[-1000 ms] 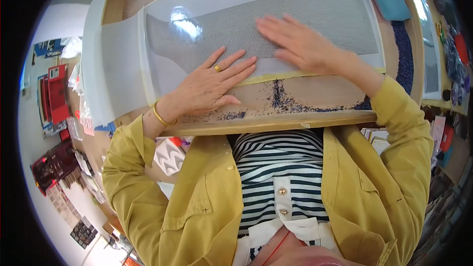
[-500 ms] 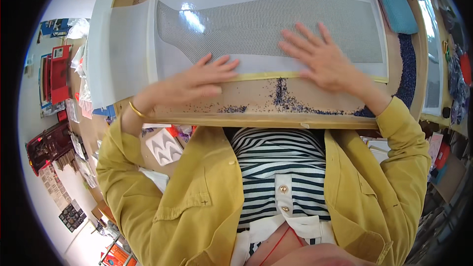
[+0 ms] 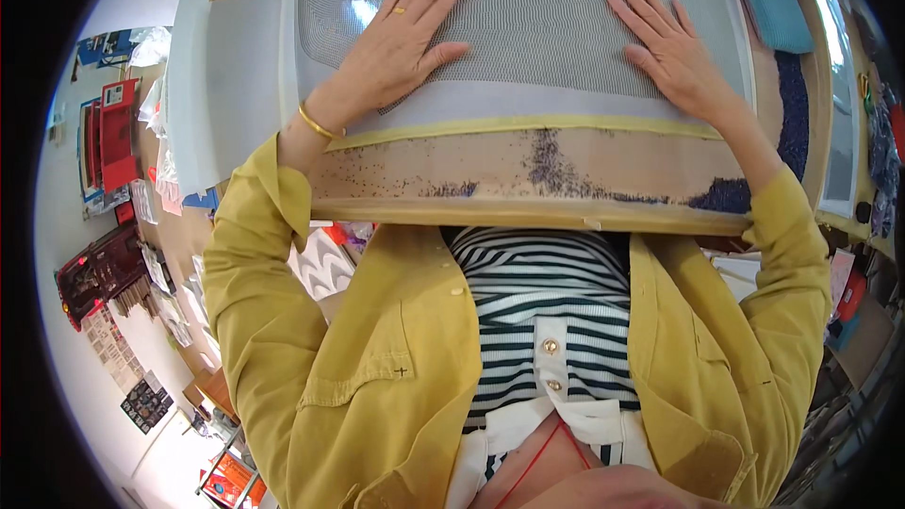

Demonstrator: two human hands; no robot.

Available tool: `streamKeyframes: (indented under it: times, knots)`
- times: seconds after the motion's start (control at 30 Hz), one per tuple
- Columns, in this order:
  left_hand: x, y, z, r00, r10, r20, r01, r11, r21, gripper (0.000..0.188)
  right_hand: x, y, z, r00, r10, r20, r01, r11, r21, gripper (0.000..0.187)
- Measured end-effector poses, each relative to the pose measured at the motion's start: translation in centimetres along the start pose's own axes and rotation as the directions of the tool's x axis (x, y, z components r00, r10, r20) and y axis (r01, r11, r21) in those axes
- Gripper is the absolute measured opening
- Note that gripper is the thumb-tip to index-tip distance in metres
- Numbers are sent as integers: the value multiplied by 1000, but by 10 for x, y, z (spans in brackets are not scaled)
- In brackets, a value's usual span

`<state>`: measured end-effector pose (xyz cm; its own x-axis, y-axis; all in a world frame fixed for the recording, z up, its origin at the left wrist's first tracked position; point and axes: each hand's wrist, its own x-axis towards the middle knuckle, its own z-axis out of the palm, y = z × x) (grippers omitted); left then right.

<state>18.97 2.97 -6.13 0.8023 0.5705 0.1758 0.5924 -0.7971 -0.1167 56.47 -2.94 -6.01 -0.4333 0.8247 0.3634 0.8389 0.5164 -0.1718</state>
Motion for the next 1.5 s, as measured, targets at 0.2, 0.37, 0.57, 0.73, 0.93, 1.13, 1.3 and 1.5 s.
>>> streamKeyframes:
  times: [0.2,0.37,0.57,0.73,0.93,1.13,1.3,1.5]
  knots:
    - [-9,-7,-8,996,-82,-30,75,978,-195,74,-5,15,13,984,23,176,-6,995,-95,52]
    - [-31,-41,-14,948,-306,-88,294,946,-134,72,-24,72,21,978,109,177,-169,915,366,55]
    - [-80,-83,-15,803,-593,-51,592,805,-43,63,-44,80,21,951,288,110,-261,942,-213,58]
    - [-89,-85,-11,777,-627,58,630,774,-63,55,-44,77,23,950,293,110,-248,919,-306,59]
    - [-106,-93,-5,753,-657,-28,610,714,-344,56,-44,79,28,963,256,85,-221,928,-300,59]
    - [-88,-78,-57,698,-698,157,616,475,-629,61,-47,78,29,942,312,120,-262,912,-316,59]
    - [-83,-79,-93,857,-493,151,497,712,-495,75,-53,92,39,970,241,39,-219,931,-292,60]
    - [-21,-76,-147,921,-382,76,348,721,-599,71,-48,127,32,889,415,194,-454,856,249,69]
